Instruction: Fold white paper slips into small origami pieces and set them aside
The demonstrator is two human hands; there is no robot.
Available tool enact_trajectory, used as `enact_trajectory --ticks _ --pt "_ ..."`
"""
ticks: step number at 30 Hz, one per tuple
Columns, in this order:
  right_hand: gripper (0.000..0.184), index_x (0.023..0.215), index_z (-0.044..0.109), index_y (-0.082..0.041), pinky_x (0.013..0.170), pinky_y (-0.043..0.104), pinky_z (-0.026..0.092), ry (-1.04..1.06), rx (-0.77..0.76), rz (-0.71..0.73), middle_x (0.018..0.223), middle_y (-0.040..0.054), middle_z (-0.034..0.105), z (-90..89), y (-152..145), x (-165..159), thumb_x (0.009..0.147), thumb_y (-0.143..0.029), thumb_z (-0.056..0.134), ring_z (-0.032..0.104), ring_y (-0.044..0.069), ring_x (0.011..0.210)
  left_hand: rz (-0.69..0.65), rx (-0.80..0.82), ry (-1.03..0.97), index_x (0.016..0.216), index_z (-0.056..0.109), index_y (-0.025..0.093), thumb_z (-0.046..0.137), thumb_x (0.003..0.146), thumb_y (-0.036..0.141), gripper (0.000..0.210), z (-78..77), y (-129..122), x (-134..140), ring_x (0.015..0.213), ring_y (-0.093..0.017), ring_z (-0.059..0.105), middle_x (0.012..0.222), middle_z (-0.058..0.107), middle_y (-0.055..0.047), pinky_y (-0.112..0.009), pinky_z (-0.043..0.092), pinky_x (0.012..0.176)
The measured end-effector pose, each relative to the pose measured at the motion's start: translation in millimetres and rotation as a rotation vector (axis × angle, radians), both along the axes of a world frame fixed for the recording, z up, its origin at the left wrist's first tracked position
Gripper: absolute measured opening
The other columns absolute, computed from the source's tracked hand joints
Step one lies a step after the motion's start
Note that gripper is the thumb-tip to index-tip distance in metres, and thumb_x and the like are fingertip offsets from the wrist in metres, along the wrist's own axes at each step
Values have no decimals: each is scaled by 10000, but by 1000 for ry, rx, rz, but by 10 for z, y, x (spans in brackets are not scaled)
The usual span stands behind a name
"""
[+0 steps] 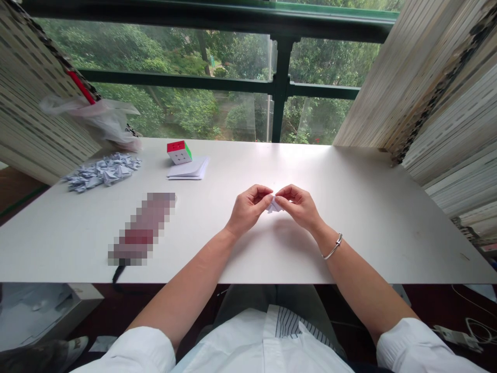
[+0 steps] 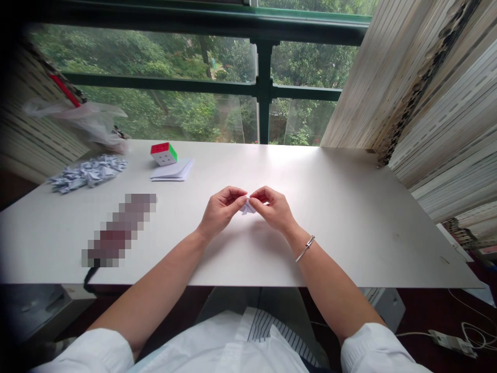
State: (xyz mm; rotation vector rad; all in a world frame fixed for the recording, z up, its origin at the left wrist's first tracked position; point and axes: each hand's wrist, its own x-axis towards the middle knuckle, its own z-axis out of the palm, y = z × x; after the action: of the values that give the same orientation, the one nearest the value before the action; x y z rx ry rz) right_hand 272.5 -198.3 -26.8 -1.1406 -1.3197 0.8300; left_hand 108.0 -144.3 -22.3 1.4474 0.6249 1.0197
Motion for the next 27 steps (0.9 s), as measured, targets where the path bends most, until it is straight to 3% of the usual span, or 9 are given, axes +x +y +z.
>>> enact_trajectory --ticks 7,11,15,22,27 --pt "238 844 647 -187 637 298 533 5 -21 -12 810 38 678 0 -4 -15 789 -407 720 646 169 741 -16 -81 24 809 648 136 746 745 320 218 -27 24 13 682 -135 618 759 668 -38 -272 499 641" --pt "289 914 659 -189 668 314 542 33 -44 -25 796 32 680 -20 9 -12 773 -430 733 647 168 737 20 -85 8 892 658 152 748 731 289 230 -16 17 21 719 -138 634 790 672 -27 -276 513 679" --pt "324 882 671 -173 677 327 548 96 -71 -9 790 42 691 -28 16 -12 751 -459 748 649 170 721 37 -72 17 840 680 153 752 713 265 184 4 13 14 762 -146 641 808 682 -26 -276 511 713" --pt "330 842 689 -159 681 332 557 129 -78 17 782 49 707 -10 7 -19 733 -462 764 660 172 716 -40 -177 -1 799 693 139 792 692 309 224 6 17 -5 704 -155 640 774 694 -48 -299 525 674" --pt "431 994 656 -180 648 309 578 120 -91 -35 790 31 689 -38 31 -10 711 -482 774 657 161 731 114 -154 -47 838 696 145 815 668 354 294 -18 61 1 715 -159 646 789 701 -48 -301 528 682"
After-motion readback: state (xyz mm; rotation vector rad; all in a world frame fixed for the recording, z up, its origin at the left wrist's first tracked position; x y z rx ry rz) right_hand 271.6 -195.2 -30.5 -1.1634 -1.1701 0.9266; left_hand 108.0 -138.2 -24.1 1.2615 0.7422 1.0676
